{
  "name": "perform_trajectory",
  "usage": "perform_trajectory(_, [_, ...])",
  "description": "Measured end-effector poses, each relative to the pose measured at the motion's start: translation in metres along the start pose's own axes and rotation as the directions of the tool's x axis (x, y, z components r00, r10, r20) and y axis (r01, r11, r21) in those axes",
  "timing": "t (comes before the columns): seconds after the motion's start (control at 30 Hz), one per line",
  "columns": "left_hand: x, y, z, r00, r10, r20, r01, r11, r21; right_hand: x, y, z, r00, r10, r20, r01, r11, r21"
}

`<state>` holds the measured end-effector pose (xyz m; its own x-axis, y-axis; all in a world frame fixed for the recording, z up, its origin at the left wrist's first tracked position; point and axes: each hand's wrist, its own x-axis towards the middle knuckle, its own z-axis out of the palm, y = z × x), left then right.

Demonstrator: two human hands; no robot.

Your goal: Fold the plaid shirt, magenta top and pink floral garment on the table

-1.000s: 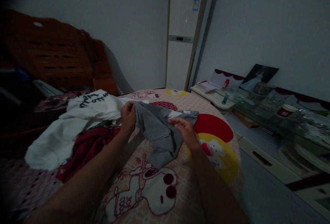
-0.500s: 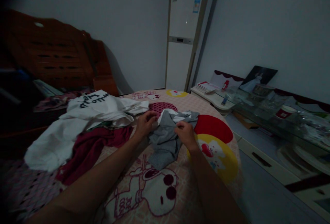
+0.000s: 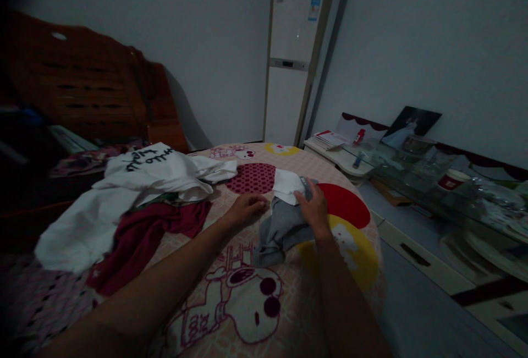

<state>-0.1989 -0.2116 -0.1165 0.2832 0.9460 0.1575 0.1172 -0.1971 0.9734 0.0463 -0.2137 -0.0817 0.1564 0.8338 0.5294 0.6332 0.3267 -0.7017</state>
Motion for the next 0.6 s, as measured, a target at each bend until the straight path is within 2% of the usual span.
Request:
perform_trajectory(0.07, [-0.002,0.0,0.006,0.999,-0.003,0.044,0.004,1.0,-0.018,-0.005,-0.006,0.01,0.99,-0.038,0.138,0.045,0.998,-0.047])
perform_trajectory(0.17, [-0.004,-0.003,0.013,0.999,0.002,0.047,0.001,0.998,-0.062,-0.01,-0.011,0.017,0.98,-0.029,0.199,0.048,0.995,-0.091])
perform_trajectory(0.23, [-0.002,-0.004,0.016,0.999,0.014,0.041,-0.01,0.997,-0.076,-0.012,-0.016,0.015,0.977,-0.043,0.209,0.043,0.999,0.001])
perform_trajectory(0.33, [0.002,-0.006,0.02,0.999,0.018,-0.028,-0.021,0.993,-0.113,-0.015,-0.028,0.01,0.961,-0.036,0.274,-0.041,0.962,0.27])
perform_trajectory(0.4, [0.003,-0.006,0.022,0.997,0.015,-0.074,-0.031,0.975,-0.221,-0.017,-0.036,0.008,0.944,0.0,0.331,-0.157,0.881,0.447])
perform_trajectory(0.47, [0.003,-0.004,0.024,0.998,-0.005,-0.055,-0.015,0.927,-0.375,-0.021,-0.042,0.008,0.921,0.04,0.386,-0.28,0.757,0.59])
perform_trajectory(0.53, [0.0,0.0,0.028,0.999,-0.031,-0.008,0.023,0.88,-0.475,-0.024,-0.048,0.009,0.898,0.067,0.436,-0.376,0.633,0.677])
perform_trajectory(0.6, [-0.002,0.004,0.032,0.999,-0.037,-0.025,0.02,0.877,-0.481,-0.027,-0.053,0.01,0.878,0.081,0.471,-0.434,0.55,0.714])
